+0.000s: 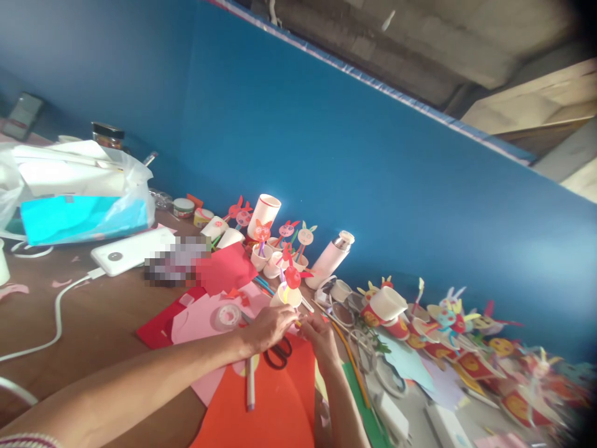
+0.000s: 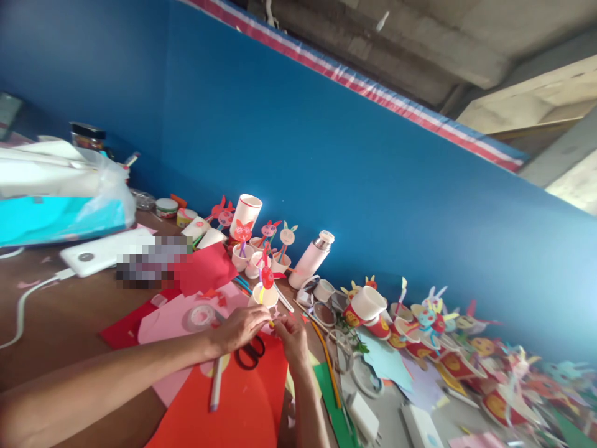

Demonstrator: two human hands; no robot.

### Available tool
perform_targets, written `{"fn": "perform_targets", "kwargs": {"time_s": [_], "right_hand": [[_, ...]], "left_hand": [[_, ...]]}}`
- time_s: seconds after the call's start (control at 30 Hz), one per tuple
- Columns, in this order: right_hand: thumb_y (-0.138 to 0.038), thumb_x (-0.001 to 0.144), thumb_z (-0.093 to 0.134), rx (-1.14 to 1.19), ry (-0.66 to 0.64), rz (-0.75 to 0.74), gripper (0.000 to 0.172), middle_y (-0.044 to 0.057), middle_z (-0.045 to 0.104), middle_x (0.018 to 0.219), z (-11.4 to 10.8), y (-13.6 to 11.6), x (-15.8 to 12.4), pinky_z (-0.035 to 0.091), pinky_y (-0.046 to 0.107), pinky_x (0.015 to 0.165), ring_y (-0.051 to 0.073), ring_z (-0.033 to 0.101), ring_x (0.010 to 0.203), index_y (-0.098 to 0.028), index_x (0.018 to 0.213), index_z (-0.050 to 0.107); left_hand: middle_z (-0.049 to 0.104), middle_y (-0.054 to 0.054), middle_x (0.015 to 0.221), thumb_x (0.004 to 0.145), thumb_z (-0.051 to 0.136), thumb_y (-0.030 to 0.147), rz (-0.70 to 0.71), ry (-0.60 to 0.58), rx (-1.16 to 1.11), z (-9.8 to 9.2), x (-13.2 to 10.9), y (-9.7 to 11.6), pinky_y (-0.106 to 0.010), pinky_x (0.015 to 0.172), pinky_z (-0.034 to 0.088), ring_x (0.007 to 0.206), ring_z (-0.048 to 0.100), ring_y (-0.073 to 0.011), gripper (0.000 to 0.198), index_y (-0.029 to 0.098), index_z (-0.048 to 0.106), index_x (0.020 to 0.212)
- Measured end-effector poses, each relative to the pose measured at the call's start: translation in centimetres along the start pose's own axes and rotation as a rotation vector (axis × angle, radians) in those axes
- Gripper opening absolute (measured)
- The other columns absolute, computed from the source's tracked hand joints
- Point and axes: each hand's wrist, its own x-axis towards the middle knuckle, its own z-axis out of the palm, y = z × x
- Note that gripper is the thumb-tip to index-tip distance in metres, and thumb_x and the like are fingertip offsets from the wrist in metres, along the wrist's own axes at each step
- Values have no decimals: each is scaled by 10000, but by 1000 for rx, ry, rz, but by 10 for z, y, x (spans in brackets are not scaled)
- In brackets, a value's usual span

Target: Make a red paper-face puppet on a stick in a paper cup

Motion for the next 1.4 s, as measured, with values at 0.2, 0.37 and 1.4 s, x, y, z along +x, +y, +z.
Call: {"fn": "perform_targets", "kwargs": {"time_s": [0.2, 0.37, 1.4], "right_hand": [[-489, 675, 670, 2, -5, -9, 329, -8, 605, 525, 1, -3, -2, 422, 242, 552, 128, 546, 513, -167, 609, 676], [-505, 665, 677, 2, -2, 3, 341, -3, 614, 520, 0, -2, -1, 447, 262, 562, 142, 564, 512, -167, 619, 676], [-333, 879, 420, -500, 55, -327, 290, 41, 703, 766, 4, -9, -15, 480, 251, 599, 186, 670, 702, -202, 845, 676]], "left_hand": [[618, -65, 969, 892, 362, 122, 2, -8, 5, -3, 0, 4, -236, 761, 475, 881, 597, -155, 264, 169, 582, 1031], [605, -81, 996, 821, 421, 105, 11, 2, 19, -6, 0, 8, -270, 794, 478, 913, 587, -182, 259, 164, 563, 1029], [600, -52, 901, 952, 272, 244, 16, -9, 47, -9, 4, 9, -235, 755, 450, 854, 565, -150, 322, 168, 586, 955]]}}
